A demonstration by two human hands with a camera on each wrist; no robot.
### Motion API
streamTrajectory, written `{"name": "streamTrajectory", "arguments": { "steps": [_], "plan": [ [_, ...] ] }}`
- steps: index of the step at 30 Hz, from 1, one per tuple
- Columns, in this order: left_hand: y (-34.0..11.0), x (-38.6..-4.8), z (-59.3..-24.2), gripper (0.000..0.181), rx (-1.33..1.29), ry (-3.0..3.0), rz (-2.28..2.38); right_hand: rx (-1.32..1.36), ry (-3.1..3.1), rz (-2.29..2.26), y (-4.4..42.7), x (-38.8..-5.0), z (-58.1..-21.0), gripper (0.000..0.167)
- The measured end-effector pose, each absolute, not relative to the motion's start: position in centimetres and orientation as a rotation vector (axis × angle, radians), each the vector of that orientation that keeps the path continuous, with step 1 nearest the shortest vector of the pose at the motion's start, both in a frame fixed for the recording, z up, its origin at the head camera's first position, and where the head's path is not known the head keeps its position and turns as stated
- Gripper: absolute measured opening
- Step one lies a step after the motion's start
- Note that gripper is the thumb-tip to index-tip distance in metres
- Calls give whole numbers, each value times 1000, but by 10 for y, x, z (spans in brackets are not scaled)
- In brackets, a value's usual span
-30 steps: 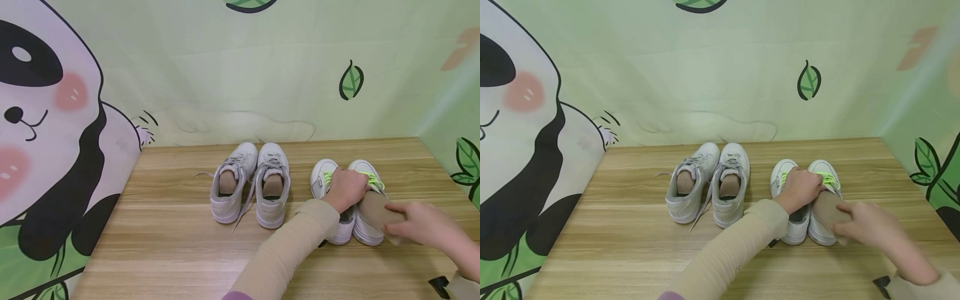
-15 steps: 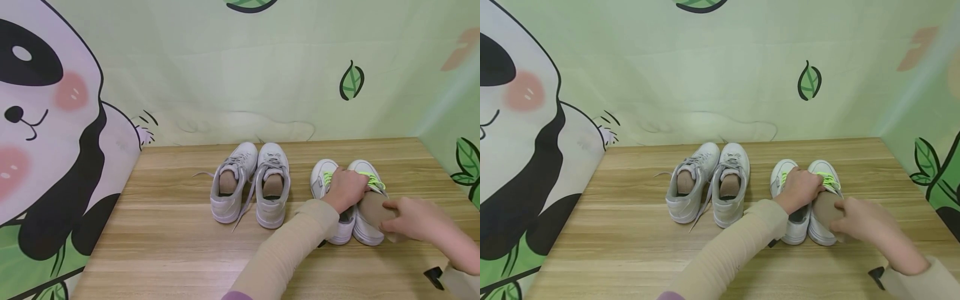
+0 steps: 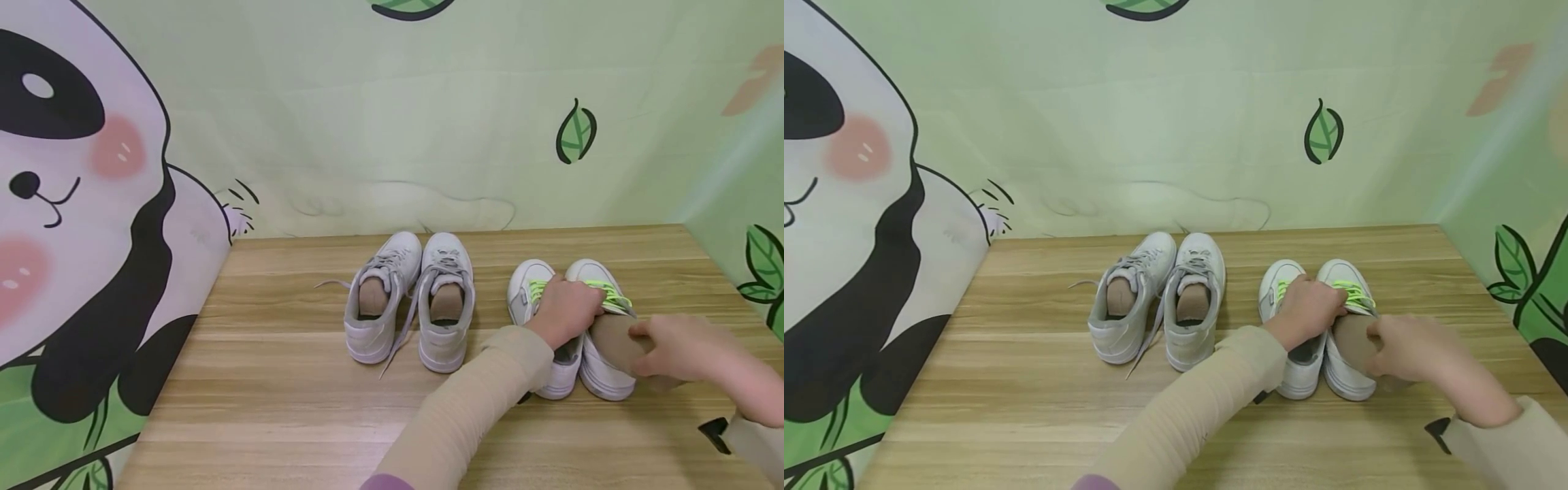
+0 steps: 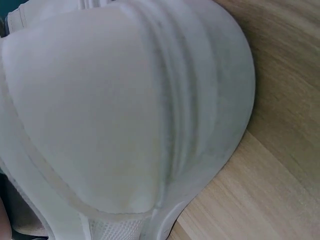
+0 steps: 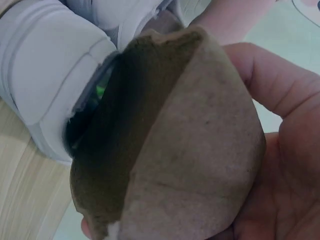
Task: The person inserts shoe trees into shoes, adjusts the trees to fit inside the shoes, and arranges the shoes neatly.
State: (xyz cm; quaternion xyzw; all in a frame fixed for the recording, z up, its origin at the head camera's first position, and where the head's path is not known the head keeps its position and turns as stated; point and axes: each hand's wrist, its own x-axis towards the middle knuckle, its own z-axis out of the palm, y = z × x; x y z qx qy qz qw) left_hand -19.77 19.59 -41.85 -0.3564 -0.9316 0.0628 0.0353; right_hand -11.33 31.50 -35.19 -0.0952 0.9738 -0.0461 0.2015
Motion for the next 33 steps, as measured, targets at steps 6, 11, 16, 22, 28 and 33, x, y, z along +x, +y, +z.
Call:
{"name": "streamTrajectory", "arguments": {
  "steps": [6,11,16,22,28,33],
  "plan": [
    [198,-198,-419,13,-1089,-2913,140,-339,2722,-108,321,-118,-355,65],
    [200,-198,-419,12,-1055,-2993,49,-368,2733,-119,321,-120,-358,65],
    [200,-198,-418,13,-1047,-2999,39,-359,2735,-134,316,-122,-359,63],
    [200,-197,-418,14,-1051,-3002,40,-317,2752,-121,313,-123,-361,65],
    [200,-197,-417,13,-1065,-2997,32,-291,2769,-140,313,-124,-364,67],
    [200,-197,-416,12,-1074,-3009,46,-285,2798,-175,313,-123,-369,66]
  ]
}}
